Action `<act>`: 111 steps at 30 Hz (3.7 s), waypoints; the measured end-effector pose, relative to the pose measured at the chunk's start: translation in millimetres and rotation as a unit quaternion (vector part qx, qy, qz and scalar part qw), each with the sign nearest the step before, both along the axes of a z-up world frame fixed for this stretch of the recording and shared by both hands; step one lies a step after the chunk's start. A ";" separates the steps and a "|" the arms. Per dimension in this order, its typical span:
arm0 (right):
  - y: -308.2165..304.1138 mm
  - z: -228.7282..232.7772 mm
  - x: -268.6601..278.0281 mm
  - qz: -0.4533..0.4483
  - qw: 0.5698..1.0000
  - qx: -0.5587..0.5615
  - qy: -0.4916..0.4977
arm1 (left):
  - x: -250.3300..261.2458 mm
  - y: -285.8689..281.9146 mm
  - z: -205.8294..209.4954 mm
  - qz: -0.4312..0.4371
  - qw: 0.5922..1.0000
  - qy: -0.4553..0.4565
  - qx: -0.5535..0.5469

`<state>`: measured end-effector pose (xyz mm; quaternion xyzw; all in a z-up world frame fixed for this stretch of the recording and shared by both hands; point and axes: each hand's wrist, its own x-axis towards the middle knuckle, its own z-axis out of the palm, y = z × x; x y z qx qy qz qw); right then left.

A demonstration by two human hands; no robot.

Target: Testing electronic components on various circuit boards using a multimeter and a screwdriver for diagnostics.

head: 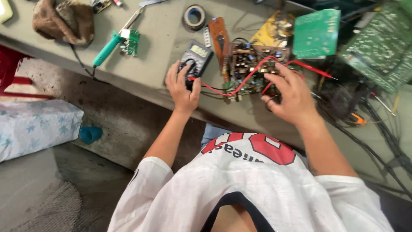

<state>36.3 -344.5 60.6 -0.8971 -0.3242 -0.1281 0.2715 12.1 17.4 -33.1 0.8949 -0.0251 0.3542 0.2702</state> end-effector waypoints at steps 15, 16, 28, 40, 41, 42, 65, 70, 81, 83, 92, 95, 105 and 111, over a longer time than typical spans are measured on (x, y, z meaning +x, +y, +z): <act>-195.2 14.8 -126.1 -0.183 0.982 0.044 -0.003 | 51.2 -185.0 103.5 -0.160 0.901 0.348 0.204; -204.3 11.0 -130.6 -0.186 0.982 0.045 -0.002 | 49.6 -187.3 103.8 -0.163 0.900 0.349 0.205; -234.8 -27.6 -134.3 -0.303 0.950 -0.013 0.073 | 65.5 -165.4 95.5 -0.190 0.930 0.256 0.185; -229.2 -28.4 -84.7 -0.255 0.941 -0.107 0.195 | 66.7 -135.7 155.5 -0.248 0.926 0.283 0.018; -230.3 -19.2 -83.3 -0.245 0.946 -0.080 0.197 | 68.4 -130.5 159.2 -0.247 0.921 0.297 -0.055; -230.7 -10.5 -83.5 -0.235 0.950 -0.053 0.200 | 69.4 -124.9 162.6 -0.246 0.910 0.310 -0.127; -158.1 43.7 -44.7 -0.247 0.688 0.660 0.174 | 82.3 -170.0 123.2 -0.130 0.616 0.538 -0.561; -124.7 40.8 -37.8 -0.278 0.592 0.697 0.295 | 80.7 -178.0 90.3 -0.190 0.669 0.549 -0.464; -92.4 18.3 -47.7 -0.032 0.890 0.442 0.105 | 67.0 -189.9 122.9 -0.256 0.845 0.407 -0.234; -83.2 28.8 -45.0 -0.011 0.902 0.419 0.098 | 71.0 -186.3 125.7 -0.268 0.855 0.413 -0.162; -104.9 25.2 -47.0 -0.010 0.917 0.394 0.055 | 78.6 -180.1 93.9 -0.387 0.758 0.464 -0.245; -99.3 28.4 -48.1 -0.012 0.923 0.379 0.062 | 82.6 -183.0 115.7 -0.389 0.812 0.416 -0.124; -75.9 39.4 -58.5 -0.011 0.964 0.259 0.057 | 80.4 -136.8 105.3 -0.230 0.878 0.236 -0.348; -76.6 41.8 -55.0 -0.002 0.978 0.209 0.021 | 93.2 -78.2 131.4 -0.141 0.819 0.156 -0.533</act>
